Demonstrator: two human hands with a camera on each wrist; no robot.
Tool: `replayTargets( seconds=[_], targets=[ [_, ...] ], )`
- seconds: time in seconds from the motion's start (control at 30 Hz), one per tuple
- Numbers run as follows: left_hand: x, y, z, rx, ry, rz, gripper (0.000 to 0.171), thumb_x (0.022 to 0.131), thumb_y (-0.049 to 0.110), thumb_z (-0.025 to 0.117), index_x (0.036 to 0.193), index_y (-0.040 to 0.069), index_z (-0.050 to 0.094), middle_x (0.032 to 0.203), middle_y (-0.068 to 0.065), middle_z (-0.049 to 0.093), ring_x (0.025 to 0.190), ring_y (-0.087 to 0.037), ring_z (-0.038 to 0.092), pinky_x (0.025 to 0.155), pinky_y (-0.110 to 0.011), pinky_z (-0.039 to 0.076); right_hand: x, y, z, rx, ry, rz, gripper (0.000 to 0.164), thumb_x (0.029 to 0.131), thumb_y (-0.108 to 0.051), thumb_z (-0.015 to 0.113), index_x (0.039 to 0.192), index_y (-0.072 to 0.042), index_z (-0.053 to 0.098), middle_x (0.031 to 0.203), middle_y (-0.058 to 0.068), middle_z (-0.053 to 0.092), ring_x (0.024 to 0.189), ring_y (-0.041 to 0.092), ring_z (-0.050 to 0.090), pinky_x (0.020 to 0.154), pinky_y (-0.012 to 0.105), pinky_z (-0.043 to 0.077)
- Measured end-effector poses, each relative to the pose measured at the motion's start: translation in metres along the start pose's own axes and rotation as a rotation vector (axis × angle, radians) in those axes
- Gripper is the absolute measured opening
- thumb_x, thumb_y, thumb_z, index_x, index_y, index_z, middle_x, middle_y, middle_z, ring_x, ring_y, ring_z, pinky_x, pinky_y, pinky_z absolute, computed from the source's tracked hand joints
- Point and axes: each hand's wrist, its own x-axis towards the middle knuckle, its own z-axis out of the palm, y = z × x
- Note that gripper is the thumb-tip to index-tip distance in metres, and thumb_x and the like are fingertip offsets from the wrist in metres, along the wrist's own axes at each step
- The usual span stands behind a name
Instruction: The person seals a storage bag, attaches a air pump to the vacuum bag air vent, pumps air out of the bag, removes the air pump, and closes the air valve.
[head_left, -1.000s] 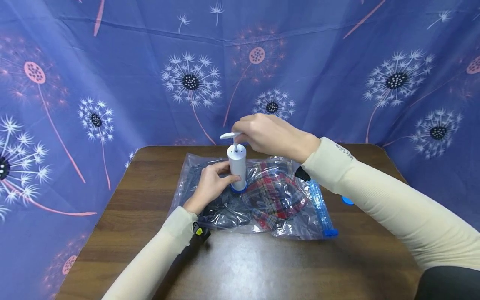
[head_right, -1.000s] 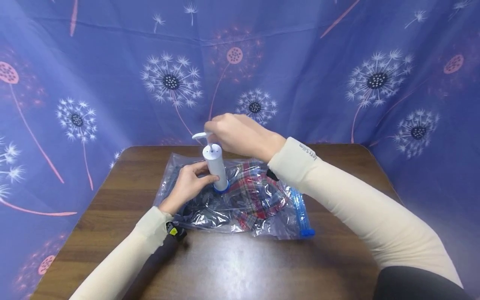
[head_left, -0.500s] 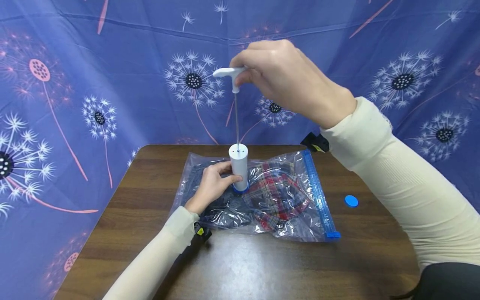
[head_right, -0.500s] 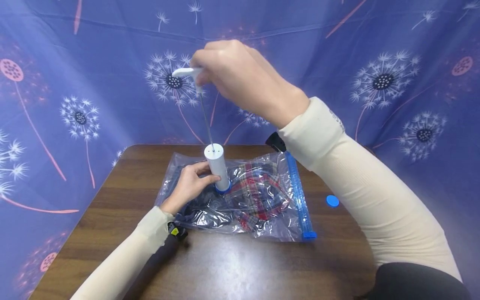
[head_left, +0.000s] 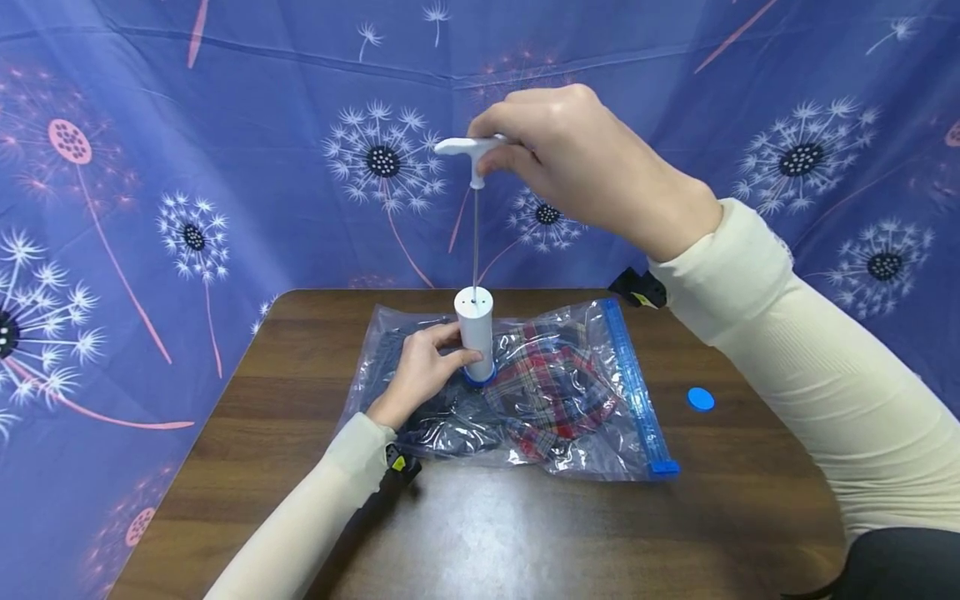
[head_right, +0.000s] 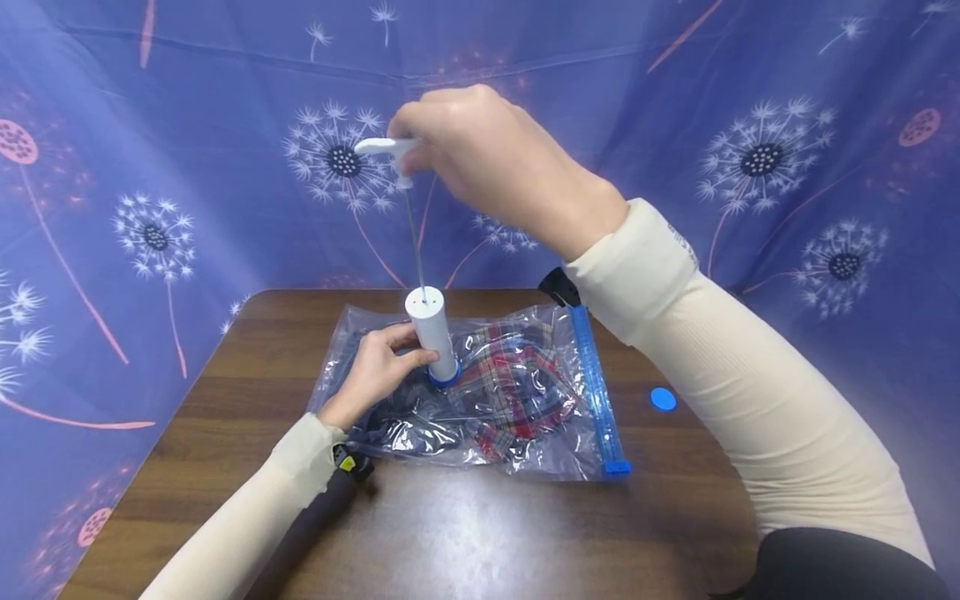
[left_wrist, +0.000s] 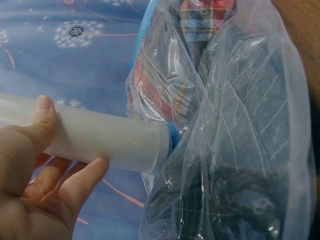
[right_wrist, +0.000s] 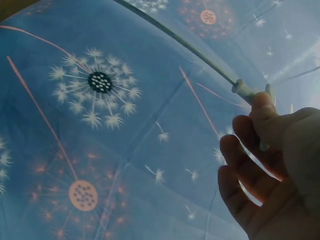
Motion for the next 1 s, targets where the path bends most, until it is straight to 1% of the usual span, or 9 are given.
replayTargets(
  seconds=[0.07,0.17,0.27,0.33,0.47,0.57,0.67,0.83,1.0],
  targets=[
    [0.0,0.0,-0.001,0.012,0.002,-0.002,0.05,0.086,0.024,0.085,0.132,0.013,0.071,0.12,-0.01,0.075,0.108,-0.026,0.074,0.093,-0.042,0.061,-0.002,0.0,0.004,0.007,-0.027,0.0,0.026,0.101,-0.016,0.064,0.117,0.003,0.073,0.104,0.015,0.076,0.085,0.026,0.071,0.078,0.041,0.06],
    [0.0,0.001,-0.001,0.019,0.003,-0.006,0.05,0.086,0.025,0.085,0.132,0.012,0.071,0.12,-0.011,0.075,0.108,-0.026,0.074,0.092,-0.042,0.061,-0.006,0.001,0.012,0.015,-0.056,0.0,0.024,0.102,-0.014,0.063,0.118,0.003,0.072,0.102,0.014,0.075,0.085,0.024,0.071,0.077,0.039,0.06],
    [0.0,0.001,-0.001,0.013,0.001,-0.008,0.051,0.086,0.024,0.085,0.133,0.012,0.071,0.12,-0.011,0.075,0.108,-0.026,0.074,0.093,-0.043,0.061,-0.012,0.0,0.022,0.041,-0.088,-0.001,0.023,0.1,-0.012,0.066,0.117,0.003,0.073,0.1,0.014,0.075,0.083,0.023,0.072,0.076,0.037,0.061],
    [0.0,0.001,0.0,0.007,-0.001,-0.007,0.051,0.086,0.024,0.085,0.133,0.012,0.071,0.12,-0.011,0.075,0.109,-0.027,0.074,0.093,-0.044,0.061,-0.017,-0.001,0.028,0.047,-0.124,0.002,0.023,0.099,-0.012,0.068,0.117,0.002,0.073,0.1,0.013,0.076,0.083,0.022,0.073,0.075,0.036,0.061],
    [0.0,0.002,-0.001,0.001,-0.008,-0.004,0.05,0.086,0.025,0.084,0.133,0.013,0.071,0.121,-0.01,0.075,0.109,-0.026,0.074,0.093,-0.044,0.061,-0.029,-0.003,0.042,0.025,-0.205,0.011,0.024,0.098,-0.013,0.071,0.117,0.0,0.075,0.099,0.012,0.076,0.082,0.02,0.073,0.074,0.034,0.062],
    [0.0,0.002,-0.002,-0.003,-0.012,-0.002,0.049,0.087,0.025,0.084,0.133,0.013,0.071,0.12,-0.01,0.075,0.109,-0.026,0.074,0.094,-0.044,0.06,-0.037,-0.003,0.054,0.016,-0.242,0.009,0.024,0.097,-0.013,0.072,0.117,-0.001,0.075,0.097,0.011,0.075,0.08,0.019,0.072,0.072,0.032,0.061],
    [0.0,0.002,-0.002,-0.007,-0.016,0.002,0.049,0.087,0.025,0.083,0.133,0.013,0.071,0.121,-0.01,0.075,0.11,-0.025,0.073,0.094,-0.045,0.06,-0.043,-0.002,0.067,0.017,-0.272,0.008,0.023,0.097,-0.012,0.072,0.118,-0.001,0.075,0.097,0.011,0.075,0.08,0.02,0.073,0.073,0.033,0.062],
    [0.0,0.0,-0.002,-0.005,-0.02,0.01,0.05,0.087,0.026,0.083,0.134,0.013,0.07,0.122,-0.01,0.075,0.11,-0.025,0.073,0.095,-0.044,0.06,-0.053,0.001,0.086,0.022,-0.328,0.021,0.02,0.1,-0.012,0.068,0.117,-0.002,0.075,0.102,0.011,0.076,0.089,0.022,0.075,0.079,0.033,0.063],
    [-0.001,0.0,-0.002,-0.002,-0.02,0.016,0.052,0.086,0.027,0.084,0.134,0.013,0.07,0.122,-0.01,0.075,0.11,-0.025,0.073,0.094,-0.044,0.06,-0.059,0.001,0.097,0.034,-0.394,0.049,0.018,0.1,-0.012,0.068,0.115,-0.004,0.075,0.105,0.01,0.077,0.092,0.021,0.076,0.082,0.033,0.063]
  ],
)
